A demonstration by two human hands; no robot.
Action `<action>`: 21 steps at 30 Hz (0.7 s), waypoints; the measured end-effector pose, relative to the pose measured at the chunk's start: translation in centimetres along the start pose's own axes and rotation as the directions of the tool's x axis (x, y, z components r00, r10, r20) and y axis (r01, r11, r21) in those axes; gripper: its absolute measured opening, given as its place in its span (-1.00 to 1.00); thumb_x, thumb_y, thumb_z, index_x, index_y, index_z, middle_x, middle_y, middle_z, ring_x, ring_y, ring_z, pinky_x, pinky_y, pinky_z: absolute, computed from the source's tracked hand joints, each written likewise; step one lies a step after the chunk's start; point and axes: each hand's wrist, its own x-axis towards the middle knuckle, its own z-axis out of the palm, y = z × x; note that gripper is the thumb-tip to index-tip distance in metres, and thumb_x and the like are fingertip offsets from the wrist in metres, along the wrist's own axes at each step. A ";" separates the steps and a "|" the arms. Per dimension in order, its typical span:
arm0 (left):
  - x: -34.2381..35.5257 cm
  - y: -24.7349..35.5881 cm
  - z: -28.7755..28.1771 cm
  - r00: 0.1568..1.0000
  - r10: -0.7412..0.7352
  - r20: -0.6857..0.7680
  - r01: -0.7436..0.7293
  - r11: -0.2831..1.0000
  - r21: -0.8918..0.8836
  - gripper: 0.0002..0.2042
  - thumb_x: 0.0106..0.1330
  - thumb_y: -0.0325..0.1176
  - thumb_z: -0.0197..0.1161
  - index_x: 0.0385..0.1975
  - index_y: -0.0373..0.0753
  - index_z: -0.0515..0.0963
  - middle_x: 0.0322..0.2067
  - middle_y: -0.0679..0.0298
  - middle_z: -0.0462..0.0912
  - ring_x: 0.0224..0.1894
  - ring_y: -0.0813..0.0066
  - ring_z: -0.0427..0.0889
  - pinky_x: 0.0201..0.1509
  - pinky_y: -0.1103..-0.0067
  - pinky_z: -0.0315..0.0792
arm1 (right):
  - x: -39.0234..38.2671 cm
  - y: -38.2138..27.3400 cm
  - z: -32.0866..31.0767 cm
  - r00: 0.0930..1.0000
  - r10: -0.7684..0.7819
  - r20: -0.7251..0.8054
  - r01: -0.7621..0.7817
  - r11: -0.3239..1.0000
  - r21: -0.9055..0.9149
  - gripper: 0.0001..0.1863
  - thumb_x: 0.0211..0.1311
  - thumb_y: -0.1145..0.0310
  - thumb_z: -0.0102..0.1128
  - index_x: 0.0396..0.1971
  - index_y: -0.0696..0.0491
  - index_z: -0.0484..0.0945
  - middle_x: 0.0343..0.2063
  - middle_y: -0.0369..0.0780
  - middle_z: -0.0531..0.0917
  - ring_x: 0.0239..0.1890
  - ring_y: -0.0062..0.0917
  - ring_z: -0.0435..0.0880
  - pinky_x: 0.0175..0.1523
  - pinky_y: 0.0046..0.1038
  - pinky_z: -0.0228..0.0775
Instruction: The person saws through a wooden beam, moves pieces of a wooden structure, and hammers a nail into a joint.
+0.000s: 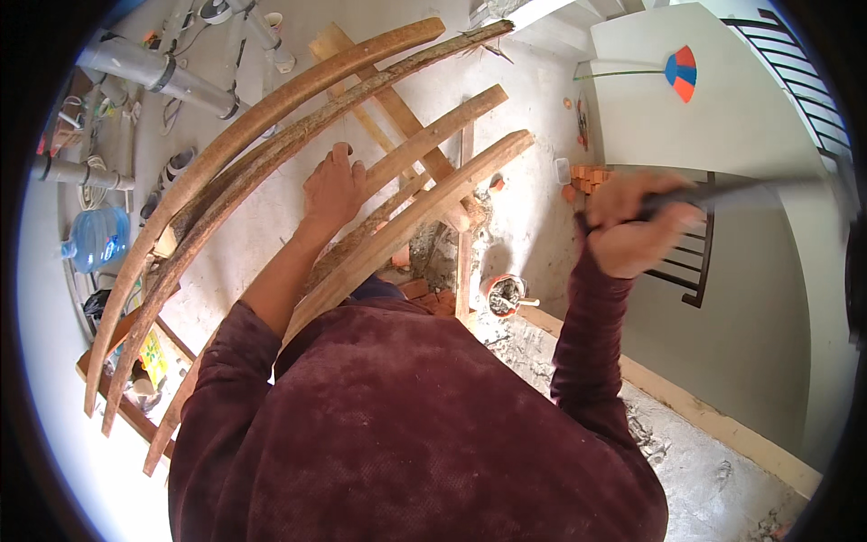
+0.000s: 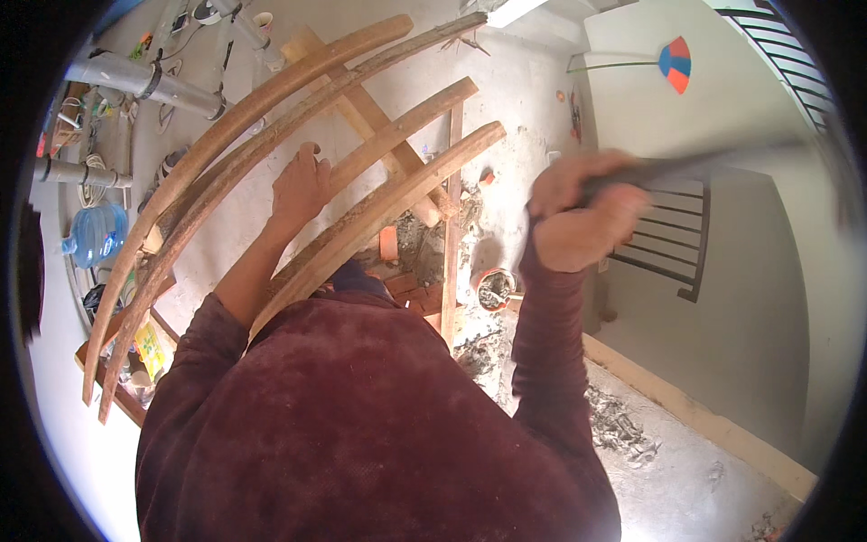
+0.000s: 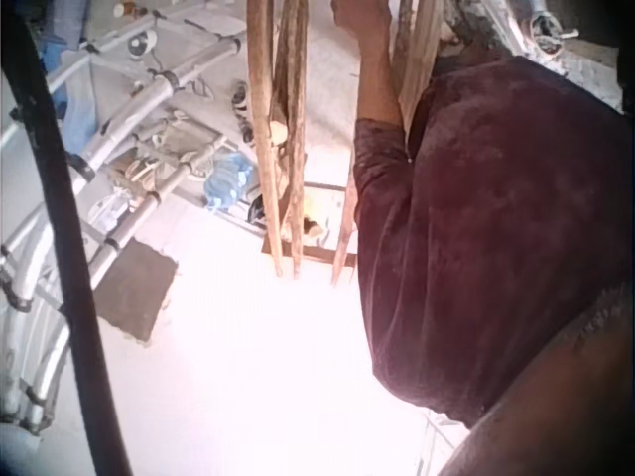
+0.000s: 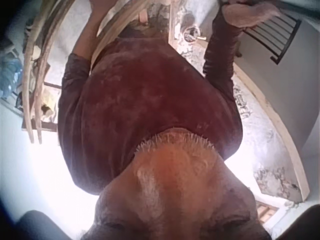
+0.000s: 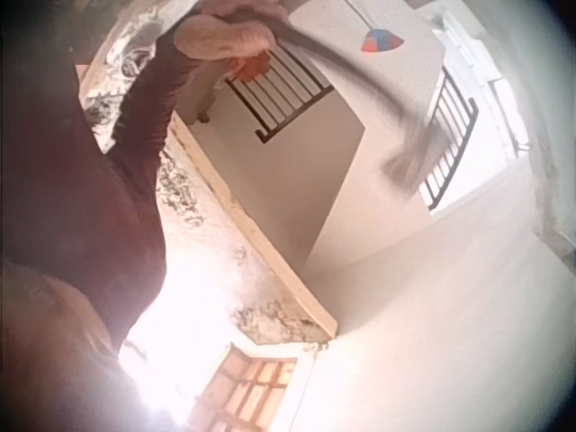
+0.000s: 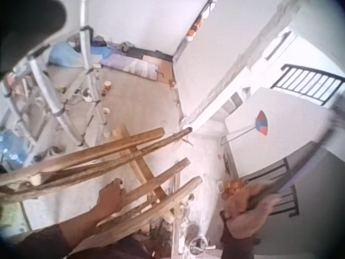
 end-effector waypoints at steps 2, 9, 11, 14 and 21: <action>-0.2 0.0 -0.1 1.000 0.003 -0.003 -0.003 1.000 -0.008 -0.68 0.36 -0.23 -0.01 -0.03 -0.32 0.33 -0.10 -0.12 0.57 -0.05 -0.03 0.57 0.01 0.19 0.42 | 0.7 -1.0 0.9 0.981 0.184 -0.063 -0.107 0.780 0.616 -0.50 0.36 -0.16 -0.14 -0.25 0.04 0.43 -0.59 -0.25 0.40 -0.57 -0.48 0.39 -0.44 -0.50 0.34; 0.1 0.0 -0.1 0.998 -0.033 0.045 0.033 0.999 -0.011 -0.70 0.37 -0.22 -0.02 -0.05 -0.31 0.34 -0.17 -0.12 0.60 -0.10 -0.07 0.59 -0.02 0.20 0.42 | -12.4 2.4 4.8 0.659 0.439 0.611 -0.454 0.879 -0.142 -0.58 0.44 0.05 -0.13 -0.35 0.13 0.45 -0.50 0.01 0.59 -0.44 -0.11 0.60 -0.29 -0.19 0.41; -1.2 -0.8 0.0 0.998 -0.034 0.059 0.035 0.999 -0.018 -0.69 0.37 -0.22 -0.02 -0.05 -0.31 0.35 -0.17 -0.12 0.60 -0.09 -0.06 0.59 -0.02 0.19 0.42 | -6.5 -1.4 3.2 0.573 0.561 0.597 -0.708 0.706 0.016 -0.55 0.46 0.02 -0.17 -0.40 0.13 0.41 -0.59 -0.20 0.52 -0.57 -0.45 0.53 -0.43 -0.39 0.36; 0.1 -0.1 -0.2 0.999 -0.009 0.042 0.012 0.998 -0.066 -0.68 0.38 -0.21 -0.02 -0.04 -0.32 0.35 -0.16 -0.12 0.59 -0.08 -0.06 0.59 0.00 0.21 0.42 | -2.5 -3.8 2.5 0.815 0.479 0.327 -0.566 0.531 0.630 -0.51 0.45 -0.02 -0.18 -0.39 0.16 0.40 -0.76 -0.31 0.37 -0.73 -0.51 0.37 -0.59 -0.43 0.24; -0.1 -0.4 0.7 0.999 -0.007 0.042 0.010 0.997 -0.080 -0.63 0.39 -0.18 -0.03 0.04 -0.32 0.35 -0.17 -0.08 0.60 -0.08 -0.04 0.58 0.01 0.24 0.40 | -13.5 2.7 4.0 0.418 0.695 0.585 -0.474 0.716 -0.513 -0.50 0.43 -0.02 -0.19 -0.37 0.15 0.50 -0.50 0.12 0.58 -0.33 0.11 0.58 -0.20 -0.09 0.40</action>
